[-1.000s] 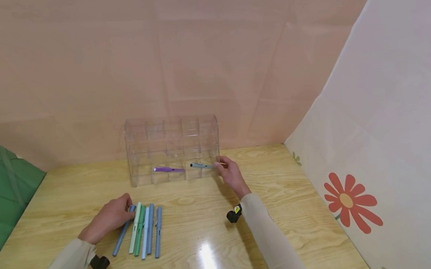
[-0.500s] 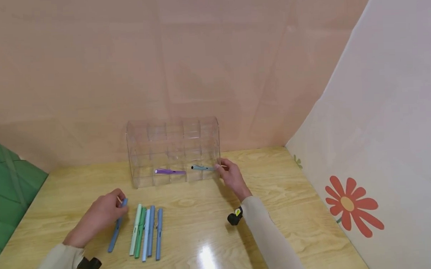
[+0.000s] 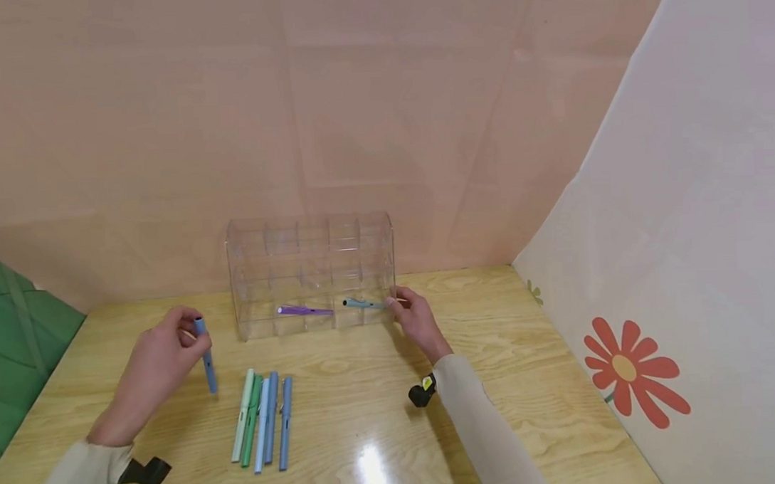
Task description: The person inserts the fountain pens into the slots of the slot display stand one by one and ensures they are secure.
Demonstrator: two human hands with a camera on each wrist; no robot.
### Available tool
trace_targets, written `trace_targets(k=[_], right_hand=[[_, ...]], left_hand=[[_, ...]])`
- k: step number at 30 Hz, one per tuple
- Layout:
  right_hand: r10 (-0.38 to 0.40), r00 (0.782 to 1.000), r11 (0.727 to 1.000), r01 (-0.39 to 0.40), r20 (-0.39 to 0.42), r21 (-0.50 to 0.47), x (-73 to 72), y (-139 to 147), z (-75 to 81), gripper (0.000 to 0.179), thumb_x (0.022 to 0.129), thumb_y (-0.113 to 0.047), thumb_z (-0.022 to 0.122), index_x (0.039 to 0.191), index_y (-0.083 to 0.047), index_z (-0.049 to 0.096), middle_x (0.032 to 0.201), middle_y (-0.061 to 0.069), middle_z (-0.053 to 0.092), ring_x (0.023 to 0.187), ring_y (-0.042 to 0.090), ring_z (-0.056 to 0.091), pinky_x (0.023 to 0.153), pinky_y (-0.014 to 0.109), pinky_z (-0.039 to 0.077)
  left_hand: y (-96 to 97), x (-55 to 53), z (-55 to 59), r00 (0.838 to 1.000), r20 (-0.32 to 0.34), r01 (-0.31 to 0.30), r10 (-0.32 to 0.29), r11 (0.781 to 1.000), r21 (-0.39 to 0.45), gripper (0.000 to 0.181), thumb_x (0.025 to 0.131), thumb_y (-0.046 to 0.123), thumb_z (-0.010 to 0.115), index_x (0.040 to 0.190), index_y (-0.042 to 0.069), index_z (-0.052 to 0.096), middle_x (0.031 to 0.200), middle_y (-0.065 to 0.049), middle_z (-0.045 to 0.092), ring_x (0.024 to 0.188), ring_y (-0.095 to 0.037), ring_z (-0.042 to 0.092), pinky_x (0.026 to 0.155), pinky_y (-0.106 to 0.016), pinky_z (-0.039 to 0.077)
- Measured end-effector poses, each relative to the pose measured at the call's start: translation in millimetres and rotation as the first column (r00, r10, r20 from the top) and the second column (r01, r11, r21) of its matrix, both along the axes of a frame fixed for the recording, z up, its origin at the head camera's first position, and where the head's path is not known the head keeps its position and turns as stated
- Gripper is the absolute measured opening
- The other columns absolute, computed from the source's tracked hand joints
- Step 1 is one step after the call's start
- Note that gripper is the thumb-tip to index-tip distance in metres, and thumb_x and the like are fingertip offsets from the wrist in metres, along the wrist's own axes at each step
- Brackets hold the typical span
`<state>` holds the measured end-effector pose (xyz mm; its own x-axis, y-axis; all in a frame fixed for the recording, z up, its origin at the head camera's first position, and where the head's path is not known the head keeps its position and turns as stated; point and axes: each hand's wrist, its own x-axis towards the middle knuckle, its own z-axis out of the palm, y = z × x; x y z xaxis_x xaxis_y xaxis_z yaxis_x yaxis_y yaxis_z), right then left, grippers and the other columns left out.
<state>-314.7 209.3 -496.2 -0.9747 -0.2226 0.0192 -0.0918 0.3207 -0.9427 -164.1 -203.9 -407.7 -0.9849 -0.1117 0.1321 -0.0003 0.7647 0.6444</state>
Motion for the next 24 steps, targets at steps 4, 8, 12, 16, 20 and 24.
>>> trace_targets(k=[4,8,12,16,20,24], right_hand=[[0.018,1.0,1.0,-0.018,0.017,0.008,2.9,-3,7.8,0.047,0.113,-0.012,0.052,0.153,0.011,0.046,0.155,0.036,0.05,0.137,0.05,0.057,0.111,0.065,0.051],[0.011,1.0,1.0,-0.011,0.003,0.018,1.0,-2,2.9,0.046,0.113,-0.013,0.051,0.153,0.01,0.047,0.154,0.035,0.051,0.137,0.049,0.057,0.11,0.064,0.052],[-0.002,1.0,1.0,0.002,-0.018,0.023,-1.0,0,-3.5,0.047,0.113,-0.019,0.053,0.154,0.006,0.049,0.155,0.031,0.053,0.138,0.046,0.058,0.11,0.06,0.054],[-0.005,1.0,1.0,0.006,-0.029,0.027,-1.7,1,-5.5,0.047,0.113,-0.021,0.055,0.153,0.003,0.051,0.154,0.027,0.056,0.136,0.043,0.061,0.107,0.055,0.057],[-0.004,1.0,1.0,0.004,-0.027,0.025,-1.7,1,-5.4,0.045,0.113,-0.019,0.055,0.152,0.002,0.052,0.154,0.027,0.056,0.135,0.041,0.062,0.106,0.054,0.058],[-0.002,1.0,1.0,0.002,-0.028,0.029,-2.2,0,-5.2,0.045,0.113,-0.019,0.054,0.152,0.002,0.052,0.154,0.027,0.056,0.135,0.041,0.062,0.106,0.054,0.058]], left_hand=[[-0.5,0.8,6.9,0.993,-0.116,-0.025,0.029,0.999,0.038,0.033,0.098,0.011,0.062,0.128,-0.004,0.058,0.101,-0.019,0.074,0.078,-0.02,0.068,0.055,-0.021,0.049],[-1.1,1.0,10.3,0.981,-0.184,-0.047,0.066,0.994,0.103,0.031,0.099,0.009,0.064,0.128,-0.002,0.058,0.101,-0.018,0.075,0.081,-0.012,0.069,0.061,-0.018,0.053],[-2.2,1.2,12.4,0.968,-0.224,-0.075,0.11,0.984,0.16,0.031,0.1,0.011,0.066,0.128,0.0,0.058,0.105,-0.018,0.075,0.079,0.005,0.063,0.064,-0.013,0.052],[-1.4,1.4,15.0,0.955,-0.251,-0.105,0.157,0.972,0.208,0.03,0.1,0.013,0.066,0.127,0.002,0.059,0.106,-0.016,0.075,0.077,0.014,0.058,0.065,-0.009,0.05],[0.4,1.0,18.6,0.941,-0.277,-0.125,0.194,0.961,0.247,0.029,0.101,0.014,0.067,0.126,0.004,0.06,0.107,-0.014,0.076,0.078,0.015,0.058,0.069,-0.005,0.048],[1.0,-1.1,19.0,0.937,-0.29,-0.109,0.193,0.953,0.282,0.031,0.102,0.015,0.067,0.129,0.002,0.059,0.11,-0.015,0.076,0.081,0.017,0.059,0.072,-0.004,0.048]])
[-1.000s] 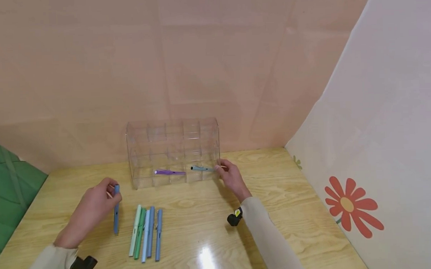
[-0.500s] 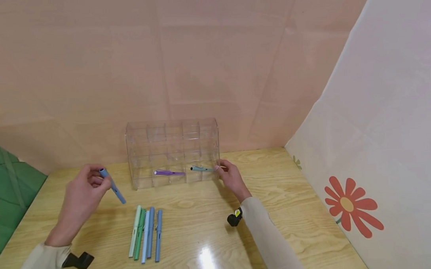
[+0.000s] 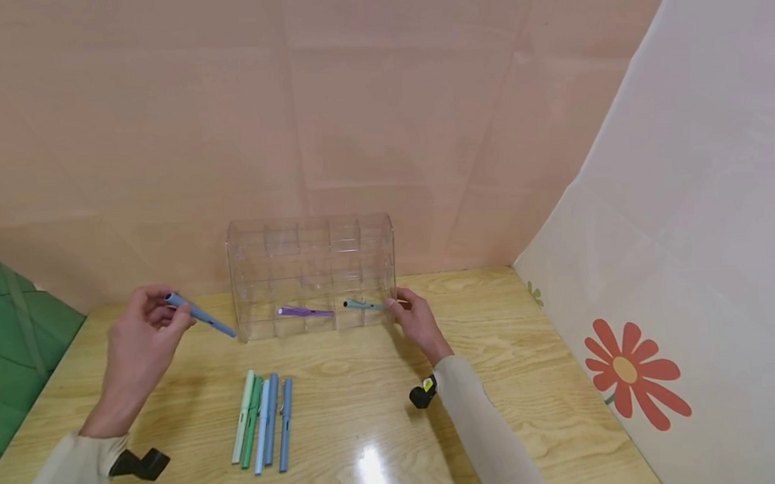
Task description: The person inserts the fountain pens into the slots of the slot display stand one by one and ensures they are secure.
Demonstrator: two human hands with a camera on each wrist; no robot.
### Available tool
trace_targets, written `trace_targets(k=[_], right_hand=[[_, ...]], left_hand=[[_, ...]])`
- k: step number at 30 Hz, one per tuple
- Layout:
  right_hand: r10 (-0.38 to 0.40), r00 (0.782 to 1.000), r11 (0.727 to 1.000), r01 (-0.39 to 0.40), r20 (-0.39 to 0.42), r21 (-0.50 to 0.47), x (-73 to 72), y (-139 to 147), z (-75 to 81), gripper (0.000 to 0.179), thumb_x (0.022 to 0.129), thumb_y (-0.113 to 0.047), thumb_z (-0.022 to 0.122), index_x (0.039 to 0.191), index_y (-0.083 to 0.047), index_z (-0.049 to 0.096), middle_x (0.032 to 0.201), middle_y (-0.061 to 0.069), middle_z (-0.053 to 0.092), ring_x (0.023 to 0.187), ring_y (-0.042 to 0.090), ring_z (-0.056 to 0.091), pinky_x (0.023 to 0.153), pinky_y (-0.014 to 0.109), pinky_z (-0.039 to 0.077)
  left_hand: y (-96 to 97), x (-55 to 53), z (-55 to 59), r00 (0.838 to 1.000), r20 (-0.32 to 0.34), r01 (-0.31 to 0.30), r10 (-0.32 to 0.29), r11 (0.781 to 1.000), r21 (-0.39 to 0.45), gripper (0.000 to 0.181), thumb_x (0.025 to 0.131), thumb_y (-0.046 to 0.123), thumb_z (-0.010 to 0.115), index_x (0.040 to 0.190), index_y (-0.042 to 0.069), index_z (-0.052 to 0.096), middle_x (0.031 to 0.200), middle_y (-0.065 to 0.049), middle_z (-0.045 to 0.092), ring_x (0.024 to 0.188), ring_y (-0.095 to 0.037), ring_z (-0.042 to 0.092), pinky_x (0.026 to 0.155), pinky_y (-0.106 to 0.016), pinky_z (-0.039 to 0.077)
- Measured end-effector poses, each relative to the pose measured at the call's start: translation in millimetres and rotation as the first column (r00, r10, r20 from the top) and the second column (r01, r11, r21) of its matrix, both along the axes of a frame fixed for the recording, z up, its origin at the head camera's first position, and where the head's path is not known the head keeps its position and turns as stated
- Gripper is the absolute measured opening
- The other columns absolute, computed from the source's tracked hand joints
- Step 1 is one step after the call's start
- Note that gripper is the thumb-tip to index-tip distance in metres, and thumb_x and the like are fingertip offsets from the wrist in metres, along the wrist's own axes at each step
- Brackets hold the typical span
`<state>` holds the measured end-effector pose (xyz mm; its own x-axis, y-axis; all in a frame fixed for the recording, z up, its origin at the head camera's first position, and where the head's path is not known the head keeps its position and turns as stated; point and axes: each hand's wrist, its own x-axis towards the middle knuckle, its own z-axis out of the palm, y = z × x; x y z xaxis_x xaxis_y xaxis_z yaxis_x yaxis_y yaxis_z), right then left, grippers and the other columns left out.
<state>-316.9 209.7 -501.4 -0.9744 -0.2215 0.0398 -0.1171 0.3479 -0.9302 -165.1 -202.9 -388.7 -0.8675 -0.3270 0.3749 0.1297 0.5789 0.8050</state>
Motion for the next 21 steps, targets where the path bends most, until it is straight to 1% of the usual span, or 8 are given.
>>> trace_targets(k=[6,10,13,17,19,21], right_hand=[[0.001,1.0,1.0,-0.001,-0.008,0.002,-0.3,0,-0.8,0.045,0.113,-0.019,0.054,0.153,0.002,0.051,0.155,0.027,0.055,0.134,0.04,0.062,0.106,0.054,0.058],[0.001,1.0,1.0,-0.001,-0.009,0.008,0.5,2,-0.3,0.046,0.113,-0.02,0.053,0.154,0.0,0.05,0.156,0.026,0.055,0.134,0.039,0.062,0.106,0.053,0.058],[-0.007,1.0,1.0,0.007,-0.008,0.007,0.8,2,0.2,0.046,0.113,-0.021,0.054,0.154,0.0,0.051,0.154,0.026,0.056,0.133,0.039,0.063,0.105,0.05,0.059],[-0.006,1.0,1.0,0.007,-0.019,0.017,-0.5,1,-0.9,0.047,0.113,-0.022,0.054,0.153,0.003,0.051,0.154,0.027,0.056,0.133,0.04,0.063,0.102,0.045,0.061],[-0.002,1.0,1.0,0.002,-0.022,0.022,-1.0,2,-1.4,0.047,0.113,-0.022,0.054,0.152,0.004,0.051,0.155,0.028,0.055,0.133,0.04,0.063,0.102,0.044,0.061],[-0.003,1.0,1.0,0.003,-0.018,0.018,-1.1,2,-1.4,0.047,0.113,-0.022,0.055,0.152,0.003,0.051,0.155,0.027,0.055,0.134,0.04,0.063,0.103,0.046,0.06]], left_hand=[[3.6,-6.1,-6.5,0.998,-0.021,0.066,-0.066,0.997,0.032,0.029,0.104,0.012,0.067,0.128,-0.001,0.057,0.112,-0.019,0.074,0.083,0.018,0.061,0.071,-0.006,0.051],[8.3,-12.1,-14.1,0.995,-0.03,0.099,-0.098,0.994,0.035,0.027,0.103,0.01,0.068,0.126,-0.001,0.057,0.111,-0.019,0.074,0.085,0.018,0.061,0.074,-0.005,0.052],[11.6,-17.0,-22.2,0.993,-0.017,0.118,-0.117,0.993,0.026,0.027,0.103,0.01,0.068,0.126,-0.001,0.058,0.112,-0.019,0.074,0.086,0.017,0.061,0.077,-0.004,0.051],[15.4,-22.2,-32.8,0.992,0.011,0.125,-0.126,0.992,0.032,0.027,0.104,0.011,0.068,0.126,0.0,0.058,0.114,-0.018,0.074,0.088,0.018,0.06,0.078,-0.004,0.051],[17.2,-24.9,-36.6,0.991,0.019,0.129,-0.13,0.991,0.039,0.028,0.104,0.011,0.068,0.127,0.0,0.058,0.115,-0.018,0.073,0.089,0.018,0.06,0.079,-0.004,0.052],[18.8,-28.4,-39.9,0.99,0.026,0.141,-0.142,0.989,0.048,0.028,0.104,0.012,0.068,0.127,0.0,0.058,0.117,-0.018,0.073,0.092,0.013,0.063,0.08,-0.005,0.052]])
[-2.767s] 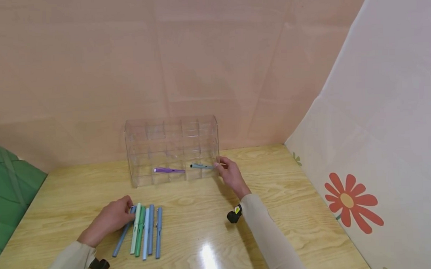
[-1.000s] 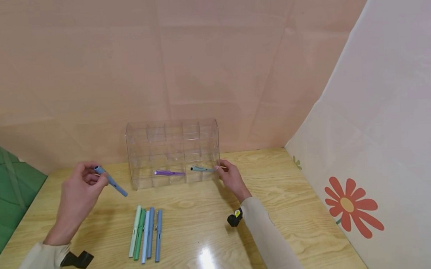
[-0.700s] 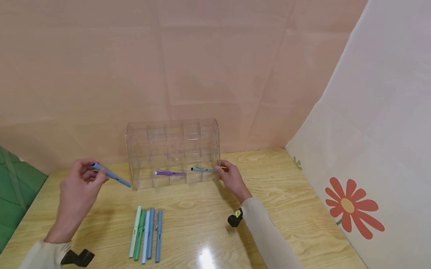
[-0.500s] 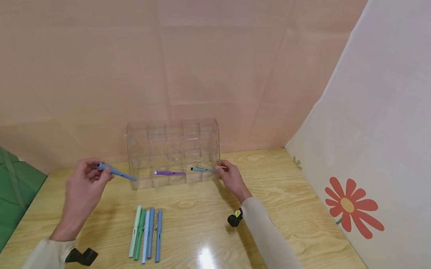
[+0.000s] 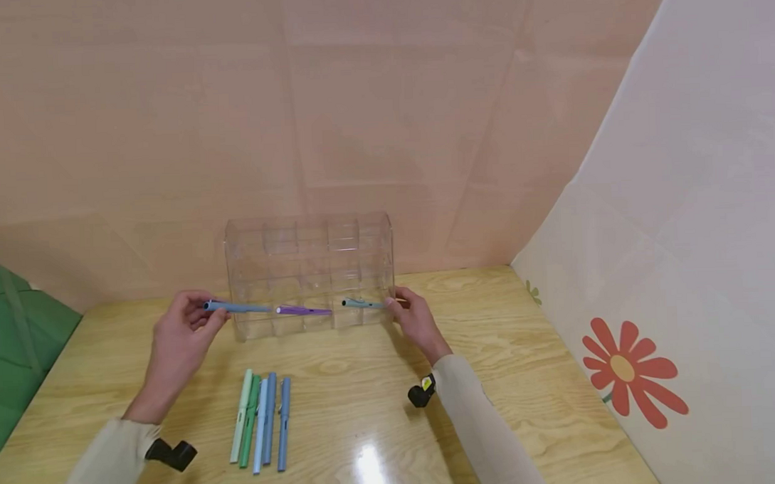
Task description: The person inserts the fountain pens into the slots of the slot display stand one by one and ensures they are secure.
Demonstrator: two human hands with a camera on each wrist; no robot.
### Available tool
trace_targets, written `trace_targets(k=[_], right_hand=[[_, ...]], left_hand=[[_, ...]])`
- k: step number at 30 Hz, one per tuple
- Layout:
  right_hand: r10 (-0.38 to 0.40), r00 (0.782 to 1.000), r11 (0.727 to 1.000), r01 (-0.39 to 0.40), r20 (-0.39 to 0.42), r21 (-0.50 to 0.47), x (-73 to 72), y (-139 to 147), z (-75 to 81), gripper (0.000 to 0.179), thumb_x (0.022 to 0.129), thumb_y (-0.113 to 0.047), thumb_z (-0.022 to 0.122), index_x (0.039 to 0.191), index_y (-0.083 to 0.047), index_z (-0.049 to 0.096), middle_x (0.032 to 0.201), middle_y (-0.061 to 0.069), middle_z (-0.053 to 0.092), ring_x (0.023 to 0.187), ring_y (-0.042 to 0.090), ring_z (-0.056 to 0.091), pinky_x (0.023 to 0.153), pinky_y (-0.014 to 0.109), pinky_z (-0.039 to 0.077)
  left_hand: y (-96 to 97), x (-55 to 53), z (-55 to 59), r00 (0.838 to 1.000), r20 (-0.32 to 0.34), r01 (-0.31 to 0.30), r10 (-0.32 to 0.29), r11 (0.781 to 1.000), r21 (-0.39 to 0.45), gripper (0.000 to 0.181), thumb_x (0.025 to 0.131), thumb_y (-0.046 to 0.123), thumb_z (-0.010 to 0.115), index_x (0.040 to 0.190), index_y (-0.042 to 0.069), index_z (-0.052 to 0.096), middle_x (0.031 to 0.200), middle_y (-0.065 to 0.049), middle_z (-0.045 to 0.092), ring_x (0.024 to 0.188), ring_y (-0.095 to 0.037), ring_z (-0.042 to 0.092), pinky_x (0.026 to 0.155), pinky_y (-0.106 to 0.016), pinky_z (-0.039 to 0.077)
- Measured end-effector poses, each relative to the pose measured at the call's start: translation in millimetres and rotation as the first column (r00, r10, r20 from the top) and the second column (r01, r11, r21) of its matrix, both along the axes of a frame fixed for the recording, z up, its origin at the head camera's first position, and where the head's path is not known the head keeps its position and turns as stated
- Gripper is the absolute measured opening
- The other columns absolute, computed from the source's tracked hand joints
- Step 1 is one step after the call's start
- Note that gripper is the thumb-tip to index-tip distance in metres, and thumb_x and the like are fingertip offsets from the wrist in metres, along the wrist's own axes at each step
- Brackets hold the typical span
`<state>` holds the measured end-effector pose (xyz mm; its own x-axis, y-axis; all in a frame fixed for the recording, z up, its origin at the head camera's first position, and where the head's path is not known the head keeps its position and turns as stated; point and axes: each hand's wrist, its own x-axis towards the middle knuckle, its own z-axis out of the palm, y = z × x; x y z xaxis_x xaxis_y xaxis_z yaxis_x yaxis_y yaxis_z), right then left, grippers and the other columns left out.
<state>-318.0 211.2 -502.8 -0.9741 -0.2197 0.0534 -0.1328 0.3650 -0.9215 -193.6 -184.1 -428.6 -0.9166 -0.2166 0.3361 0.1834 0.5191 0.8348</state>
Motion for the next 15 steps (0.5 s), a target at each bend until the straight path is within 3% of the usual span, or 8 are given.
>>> trace_targets(k=[4,7,11,15], right_hand=[[-0.003,1.0,1.0,0.003,0.002,-0.015,0.5,0,0.7,0.047,0.113,-0.022,0.055,0.153,0.001,0.051,0.154,0.026,0.056,0.132,0.04,0.063,0.105,0.05,0.059],[-0.003,1.0,1.0,0.003,0.002,-0.016,0.5,0,1.1,0.048,0.113,-0.022,0.055,0.154,0.002,0.051,0.154,0.027,0.055,0.132,0.039,0.063,0.104,0.049,0.059],[-0.002,1.0,1.0,0.002,0.005,-0.014,0.7,-1,1.5,0.049,0.113,-0.022,0.055,0.154,0.003,0.05,0.154,0.029,0.054,0.132,0.041,0.063,0.105,0.052,0.059],[0.003,1.0,1.0,-0.002,0.007,-0.028,1.5,-2,1.8,0.048,0.113,-0.021,0.055,0.153,0.005,0.049,0.153,0.03,0.054,0.131,0.044,0.062,0.107,0.057,0.056]], left_hand=[[2.4,-7.3,-5.1,0.999,0.027,0.045,-0.045,0.999,-0.001,0.027,0.106,0.014,0.067,0.128,0.001,0.058,0.121,-0.017,0.074,0.103,-0.011,0.073,0.082,-0.008,0.054],[2.1,-11.4,-9.2,0.994,0.067,0.091,-0.091,0.996,-0.004,0.025,0.106,0.014,0.066,0.128,0.003,0.058,0.123,-0.017,0.074,0.11,-0.028,0.075,0.087,-0.017,0.06],[0.8,-15.6,-15.5,0.984,0.121,0.138,-0.133,0.99,-0.028,0.023,0.107,0.013,0.065,0.128,0.006,0.059,0.126,-0.017,0.072,0.116,-0.033,0.074,0.094,-0.034,0.063],[0.1,-20.9,-21.5,0.978,0.142,0.161,-0.152,0.985,-0.054,0.023,0.107,0.012,0.064,0.129,0.007,0.06,0.126,-0.017,0.072,0.116,-0.033,0.074,0.094,-0.042,0.063]])
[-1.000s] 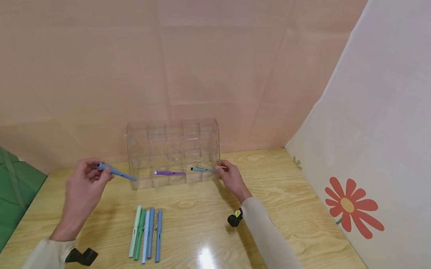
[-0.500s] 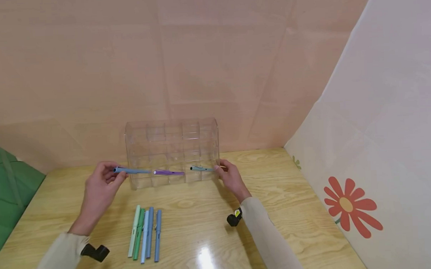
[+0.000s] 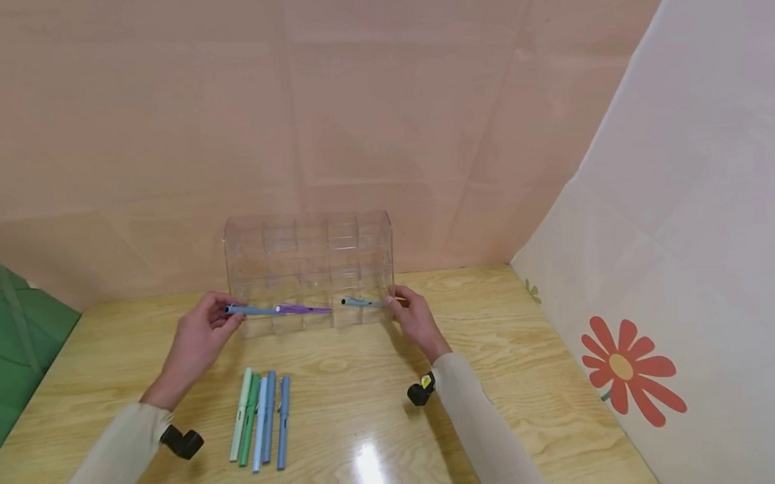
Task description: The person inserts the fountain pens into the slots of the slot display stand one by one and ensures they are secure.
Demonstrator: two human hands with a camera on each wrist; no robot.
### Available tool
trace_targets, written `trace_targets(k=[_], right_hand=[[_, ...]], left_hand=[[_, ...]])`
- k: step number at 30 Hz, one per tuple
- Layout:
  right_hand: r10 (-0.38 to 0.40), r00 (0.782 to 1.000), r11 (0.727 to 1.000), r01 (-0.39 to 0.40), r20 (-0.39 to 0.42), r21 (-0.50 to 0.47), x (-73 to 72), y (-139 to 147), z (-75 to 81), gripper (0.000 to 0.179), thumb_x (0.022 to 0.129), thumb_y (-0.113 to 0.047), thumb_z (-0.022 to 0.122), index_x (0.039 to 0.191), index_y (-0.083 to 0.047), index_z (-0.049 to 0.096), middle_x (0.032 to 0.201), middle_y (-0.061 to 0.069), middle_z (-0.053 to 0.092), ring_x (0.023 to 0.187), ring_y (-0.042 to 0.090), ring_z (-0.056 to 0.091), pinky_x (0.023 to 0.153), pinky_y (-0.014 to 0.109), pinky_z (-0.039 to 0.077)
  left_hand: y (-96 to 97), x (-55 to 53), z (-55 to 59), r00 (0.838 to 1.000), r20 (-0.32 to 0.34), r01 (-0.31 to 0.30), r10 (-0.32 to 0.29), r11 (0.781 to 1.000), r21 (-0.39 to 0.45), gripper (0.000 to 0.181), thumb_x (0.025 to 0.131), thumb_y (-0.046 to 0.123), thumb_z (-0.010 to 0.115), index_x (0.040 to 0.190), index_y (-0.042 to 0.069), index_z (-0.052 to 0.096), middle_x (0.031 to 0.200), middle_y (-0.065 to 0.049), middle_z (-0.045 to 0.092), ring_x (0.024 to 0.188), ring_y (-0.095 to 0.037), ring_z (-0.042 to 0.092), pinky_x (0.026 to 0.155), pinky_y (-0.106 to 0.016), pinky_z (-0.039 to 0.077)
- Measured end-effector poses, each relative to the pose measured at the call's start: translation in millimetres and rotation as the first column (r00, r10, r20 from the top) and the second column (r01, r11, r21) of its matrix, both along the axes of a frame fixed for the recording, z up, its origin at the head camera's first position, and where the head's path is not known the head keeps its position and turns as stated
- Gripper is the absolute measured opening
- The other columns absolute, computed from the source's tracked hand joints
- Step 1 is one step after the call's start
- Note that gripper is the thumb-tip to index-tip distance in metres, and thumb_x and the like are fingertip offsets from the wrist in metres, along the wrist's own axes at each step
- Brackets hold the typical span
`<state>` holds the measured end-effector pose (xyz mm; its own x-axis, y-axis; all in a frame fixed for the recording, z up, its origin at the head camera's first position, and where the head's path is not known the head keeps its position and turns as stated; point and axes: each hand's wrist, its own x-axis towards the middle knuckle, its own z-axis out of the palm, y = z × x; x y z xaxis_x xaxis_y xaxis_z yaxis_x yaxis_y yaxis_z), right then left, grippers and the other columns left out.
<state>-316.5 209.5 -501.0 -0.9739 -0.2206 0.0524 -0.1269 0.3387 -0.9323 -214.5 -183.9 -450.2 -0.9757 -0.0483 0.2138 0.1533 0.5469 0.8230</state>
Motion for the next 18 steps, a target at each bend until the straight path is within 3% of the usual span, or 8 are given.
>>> trace_targets(k=[4,12,18], right_hand=[[0.005,1.0,1.0,-0.005,-0.001,-0.006,0.3,-1,0.5,0.048,0.113,-0.02,0.055,0.153,0.005,0.049,0.153,0.031,0.055,0.129,0.045,0.062,0.107,0.059,0.056],[-0.009,1.0,1.0,0.009,0.009,0.014,1.5,0,1.8,0.048,0.113,-0.022,0.055,0.154,0.001,0.05,0.152,0.027,0.057,0.129,0.04,0.064,0.104,0.05,0.059],[-0.001,1.0,1.0,0.001,0.011,0.0,0.1,0,0.2,0.048,0.113,-0.022,0.056,0.154,0.002,0.05,0.151,0.028,0.057,0.129,0.042,0.063,0.105,0.055,0.058]], left_hand=[[0.8,-6.9,-4.1,1.0,0.01,0.018,-0.018,1.0,-0.017,0.023,0.107,0.011,0.064,0.129,0.006,0.062,0.124,-0.017,0.073,0.114,-0.033,0.073,0.093,-0.046,0.063],[7.8,-19.5,-11.4,0.999,0.03,0.034,-0.033,0.999,-0.028,0.021,0.106,0.011,0.064,0.127,0.007,0.064,0.12,-0.018,0.075,0.112,-0.035,0.074,0.091,-0.049,0.064],[11.3,-23.5,-20.3,0.999,0.012,0.038,-0.037,0.997,-0.064,0.019,0.105,0.008,0.064,0.124,0.005,0.065,0.118,-0.018,0.076,0.108,-0.034,0.075,0.089,-0.047,0.064]])
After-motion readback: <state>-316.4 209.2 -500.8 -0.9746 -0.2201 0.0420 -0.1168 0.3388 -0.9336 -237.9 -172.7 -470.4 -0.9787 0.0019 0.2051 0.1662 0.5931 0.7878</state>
